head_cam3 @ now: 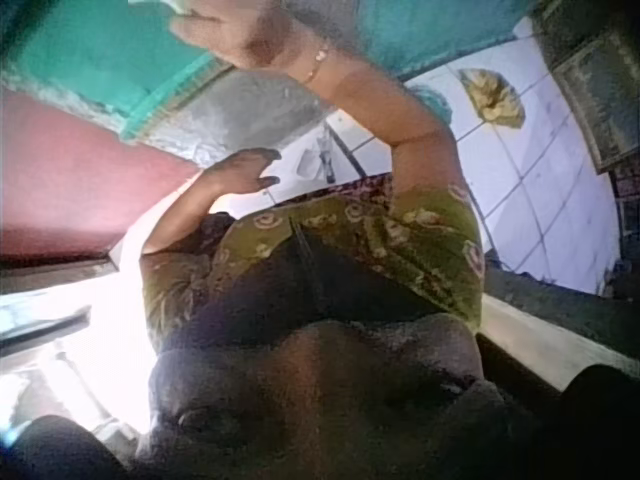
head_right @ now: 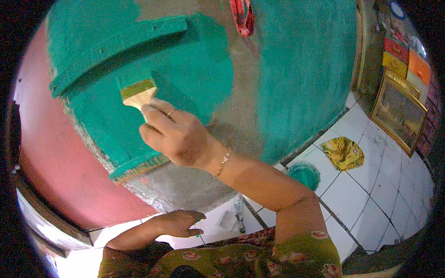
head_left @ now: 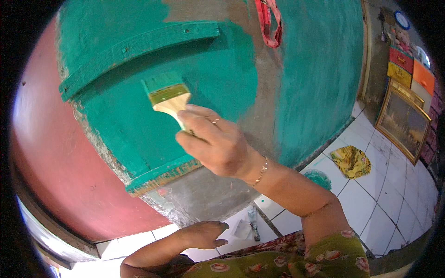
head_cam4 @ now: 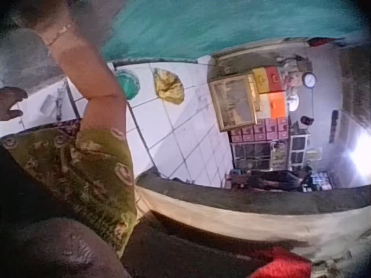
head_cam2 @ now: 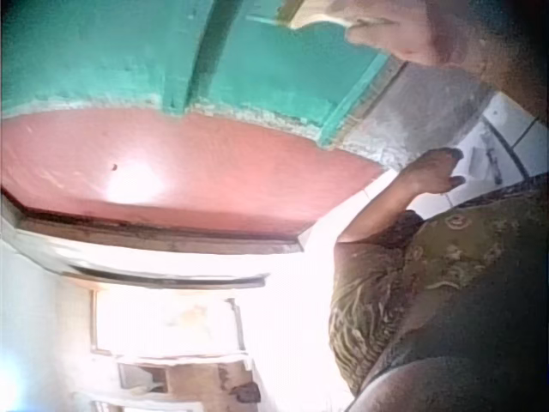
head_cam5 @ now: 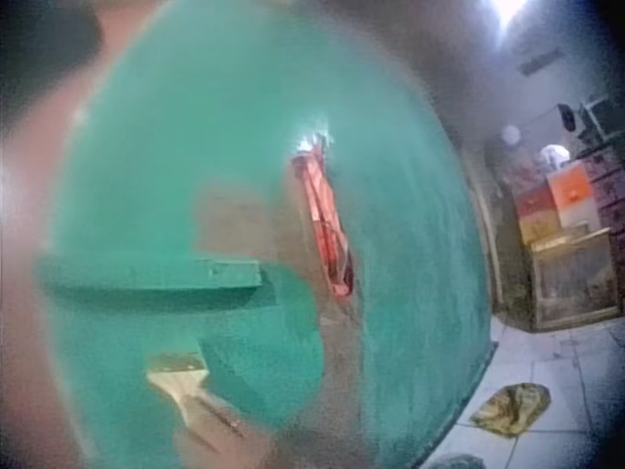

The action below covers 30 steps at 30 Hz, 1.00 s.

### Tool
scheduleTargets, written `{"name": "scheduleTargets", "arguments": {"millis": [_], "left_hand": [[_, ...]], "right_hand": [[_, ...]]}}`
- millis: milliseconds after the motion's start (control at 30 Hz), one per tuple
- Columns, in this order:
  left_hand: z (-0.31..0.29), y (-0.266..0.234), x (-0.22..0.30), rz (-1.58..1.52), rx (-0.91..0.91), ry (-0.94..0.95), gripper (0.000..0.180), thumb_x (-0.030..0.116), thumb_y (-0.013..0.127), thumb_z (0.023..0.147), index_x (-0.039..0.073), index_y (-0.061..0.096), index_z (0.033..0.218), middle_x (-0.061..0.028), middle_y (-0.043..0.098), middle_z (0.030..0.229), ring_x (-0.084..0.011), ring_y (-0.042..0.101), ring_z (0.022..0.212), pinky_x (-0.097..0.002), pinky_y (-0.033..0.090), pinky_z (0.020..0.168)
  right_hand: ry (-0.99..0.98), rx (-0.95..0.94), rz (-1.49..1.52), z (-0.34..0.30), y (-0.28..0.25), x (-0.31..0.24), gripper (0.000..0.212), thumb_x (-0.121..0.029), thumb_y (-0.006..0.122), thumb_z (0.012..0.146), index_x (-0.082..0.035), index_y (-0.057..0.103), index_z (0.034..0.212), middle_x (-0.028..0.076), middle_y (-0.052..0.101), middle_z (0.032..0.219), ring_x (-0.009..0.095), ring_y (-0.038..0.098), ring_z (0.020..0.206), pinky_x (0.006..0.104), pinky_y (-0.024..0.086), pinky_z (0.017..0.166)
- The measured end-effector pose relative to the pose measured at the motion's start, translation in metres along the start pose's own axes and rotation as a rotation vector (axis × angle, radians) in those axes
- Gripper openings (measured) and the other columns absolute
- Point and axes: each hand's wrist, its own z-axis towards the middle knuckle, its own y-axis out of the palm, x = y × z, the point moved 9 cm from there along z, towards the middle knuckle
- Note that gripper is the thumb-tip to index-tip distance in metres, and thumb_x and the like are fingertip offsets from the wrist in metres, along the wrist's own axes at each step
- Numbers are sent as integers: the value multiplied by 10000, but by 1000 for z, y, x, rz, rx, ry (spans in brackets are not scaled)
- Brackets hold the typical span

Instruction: The person is painting a wooden door frame and panel using a paintbrush dipped in a container of green paint.

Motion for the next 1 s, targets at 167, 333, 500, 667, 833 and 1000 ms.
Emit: {"name": "scheduleTargets", "arguments": {"millis": [167,333,500,667,833,1000], "left_hand": [[-3,0,-2,-16,1,-36,610,387,583,962,-76,473,1344,-273,544,1328,-406,551,1212,-447,441,1054],[-7,-2,-5,11,-29,-48,618,391,581,963,-78,469,1348,-273,540,1333,-408,545,1221,-447,437,1058],[-5,5,-6,-12,103,21,510,325,606,943,-71,510,1249,-284,607,1141,-429,587,1106,-490,469,960],[1,0,2,-8,124,33,478,323,612,937,-63,523,1204,-282,611,1133,-428,594,1092,-491,478,951],[9,8,1,-7,63,-18,451,319,620,931,-58,532,1163,-271,619,1101,-426,604,1072,-488,488,935],[16,12,12,-10,-26,-43,495,338,620,934,-52,515,1220,-271,609,1136,-424,601,1086,-484,487,947]], "right_hand": [[31,44,-143,-3,-10,45,188,-17,679,751,-48,697,936,185,627,1151,372,638,1064,435,549,913],[247,167,-304,-45,-69,111,267,71,684,738,-71,703,963,170,650,1101,353,652,1004,409,547,851],[295,132,-181,-53,-68,114,287,53,676,739,-72,696,997,170,651,1125,374,630,1062,426,538,889],[327,-133,-160,-112,-50,106,292,53,667,730,-57,681,1000,170,619,1230,370,581,1173,424,493,995],[434,-544,-17,-227,-42,64,291,22,639,734,-49,670,1015,175,588,1291,362,534,1244,441,471,1025],[508,-872,158,-303,-26,24,211,14,637,768,-41,659,971,168,622,1227,351,568,1188,434,465,1020]]}}
